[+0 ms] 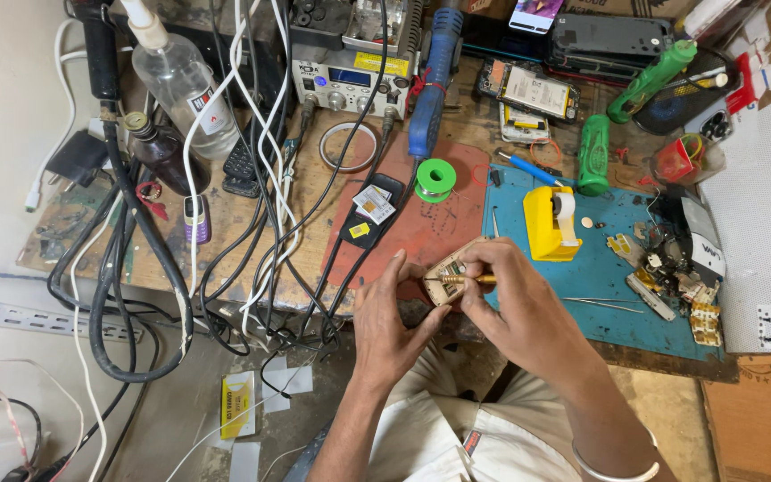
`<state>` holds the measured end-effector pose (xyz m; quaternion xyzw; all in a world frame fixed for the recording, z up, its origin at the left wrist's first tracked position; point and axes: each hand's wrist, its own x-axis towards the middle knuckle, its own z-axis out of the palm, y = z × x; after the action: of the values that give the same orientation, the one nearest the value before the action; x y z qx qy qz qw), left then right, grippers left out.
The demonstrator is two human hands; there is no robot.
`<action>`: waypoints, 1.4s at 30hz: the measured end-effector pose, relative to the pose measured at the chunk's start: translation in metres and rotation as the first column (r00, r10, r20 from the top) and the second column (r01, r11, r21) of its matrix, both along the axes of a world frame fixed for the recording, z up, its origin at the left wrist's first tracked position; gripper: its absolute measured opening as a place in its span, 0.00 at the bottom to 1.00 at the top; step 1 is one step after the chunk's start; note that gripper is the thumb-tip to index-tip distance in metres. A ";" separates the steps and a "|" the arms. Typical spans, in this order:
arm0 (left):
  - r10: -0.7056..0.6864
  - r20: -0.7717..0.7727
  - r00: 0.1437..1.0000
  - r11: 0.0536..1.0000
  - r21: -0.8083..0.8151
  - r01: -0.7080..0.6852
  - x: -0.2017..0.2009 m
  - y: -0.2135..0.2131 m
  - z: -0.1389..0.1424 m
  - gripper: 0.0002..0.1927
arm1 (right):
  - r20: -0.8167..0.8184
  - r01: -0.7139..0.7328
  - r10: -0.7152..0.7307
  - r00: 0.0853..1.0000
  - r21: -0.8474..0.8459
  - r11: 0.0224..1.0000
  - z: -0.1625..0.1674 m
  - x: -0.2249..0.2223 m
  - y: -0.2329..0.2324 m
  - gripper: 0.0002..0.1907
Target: The person holds a feature phone at a repair bench, pries off its back cover, removes the battery, and uses a screwdriver to unscrew and separate the internal components. They lift out the keypad and circuit board, then handle the opened housing and screen assembly.
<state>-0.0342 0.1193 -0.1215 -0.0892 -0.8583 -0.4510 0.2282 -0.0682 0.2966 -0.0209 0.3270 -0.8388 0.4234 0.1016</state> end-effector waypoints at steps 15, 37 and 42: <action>0.139 0.062 0.988 0.981 -0.143 -0.129 -0.006 0.008 0.003 0.49 | 0.093 0.068 -0.077 0.993 0.098 0.993 -0.009 -0.002 0.012 0.22; 0.143 0.069 0.987 0.977 -0.167 -0.130 -0.008 0.009 -0.004 0.44 | -0.043 0.034 0.012 0.999 0.917 0.398 0.004 -0.028 -0.019 0.11; 0.137 0.082 0.987 0.976 -0.181 -0.121 -0.007 0.009 -0.003 0.44 | -0.138 -0.016 0.259 0.956 0.857 0.515 0.008 -0.030 -0.021 0.10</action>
<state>-0.0409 0.1282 -0.1244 -0.0317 -0.9083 -0.3616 0.2078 -0.0986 0.2751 -0.0130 0.4509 -0.8893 -0.0759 -0.0001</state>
